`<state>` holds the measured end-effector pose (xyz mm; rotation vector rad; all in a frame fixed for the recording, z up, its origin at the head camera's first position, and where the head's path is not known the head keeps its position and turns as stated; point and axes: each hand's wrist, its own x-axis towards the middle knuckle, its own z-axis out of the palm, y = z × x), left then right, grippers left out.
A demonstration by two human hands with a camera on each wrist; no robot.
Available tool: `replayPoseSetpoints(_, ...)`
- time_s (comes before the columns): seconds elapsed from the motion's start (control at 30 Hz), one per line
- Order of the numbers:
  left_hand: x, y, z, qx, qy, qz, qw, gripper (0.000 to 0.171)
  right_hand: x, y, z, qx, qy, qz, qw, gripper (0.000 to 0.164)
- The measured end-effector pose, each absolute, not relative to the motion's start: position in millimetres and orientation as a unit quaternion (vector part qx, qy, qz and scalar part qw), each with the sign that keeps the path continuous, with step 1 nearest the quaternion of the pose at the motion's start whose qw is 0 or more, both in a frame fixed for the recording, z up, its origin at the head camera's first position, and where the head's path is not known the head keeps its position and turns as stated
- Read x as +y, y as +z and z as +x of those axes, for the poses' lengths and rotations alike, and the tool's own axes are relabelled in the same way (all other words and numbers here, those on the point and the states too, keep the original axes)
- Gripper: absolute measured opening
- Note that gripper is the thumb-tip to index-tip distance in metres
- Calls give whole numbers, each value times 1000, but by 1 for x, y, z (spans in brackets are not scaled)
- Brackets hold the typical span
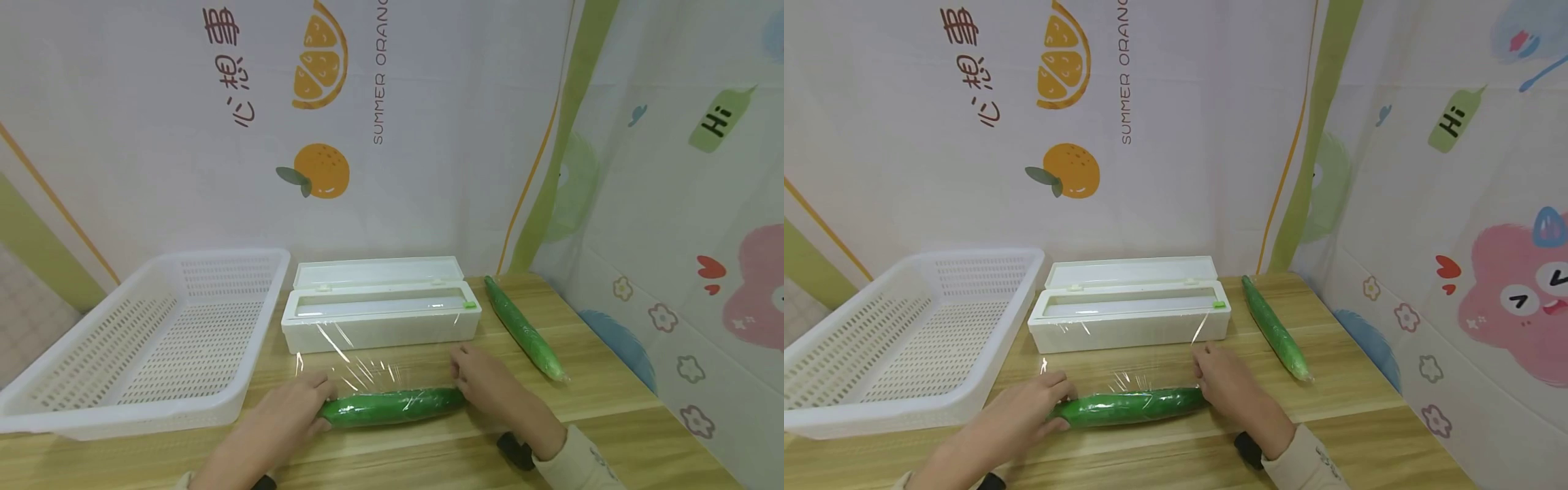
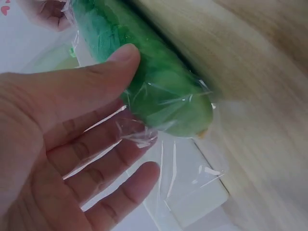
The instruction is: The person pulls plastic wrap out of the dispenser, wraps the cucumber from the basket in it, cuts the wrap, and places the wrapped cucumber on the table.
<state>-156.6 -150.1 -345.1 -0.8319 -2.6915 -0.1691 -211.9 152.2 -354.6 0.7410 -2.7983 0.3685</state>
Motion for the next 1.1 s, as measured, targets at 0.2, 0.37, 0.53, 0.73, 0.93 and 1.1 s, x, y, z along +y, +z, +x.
replayPoseSetpoints(0.2,-150,-346,-157,-942,-62,-286,162,30,159,-346,-208,-954,97,239,154,16)
replayPoseSetpoints(0.37,-151,-346,-156,-944,-69,-282,156,30,159,-332,-200,-940,84,286,165,15)
replayPoseSetpoints(0.53,-152,-345,-157,-944,-75,-283,154,29,152,-320,-190,-927,105,358,41,12)
replayPoseSetpoints(0.73,-152,-344,-158,-944,-81,-284,150,29,145,-323,-185,-930,97,355,0,14)
replayPoseSetpoints(0.93,-153,-344,-158,-945,-88,-283,139,28,145,-329,-184,-937,86,338,9,20)
replayPoseSetpoints(1.1,-153,-345,-157,-950,-92,-269,126,28,141,-336,-185,-943,60,325,34,22)
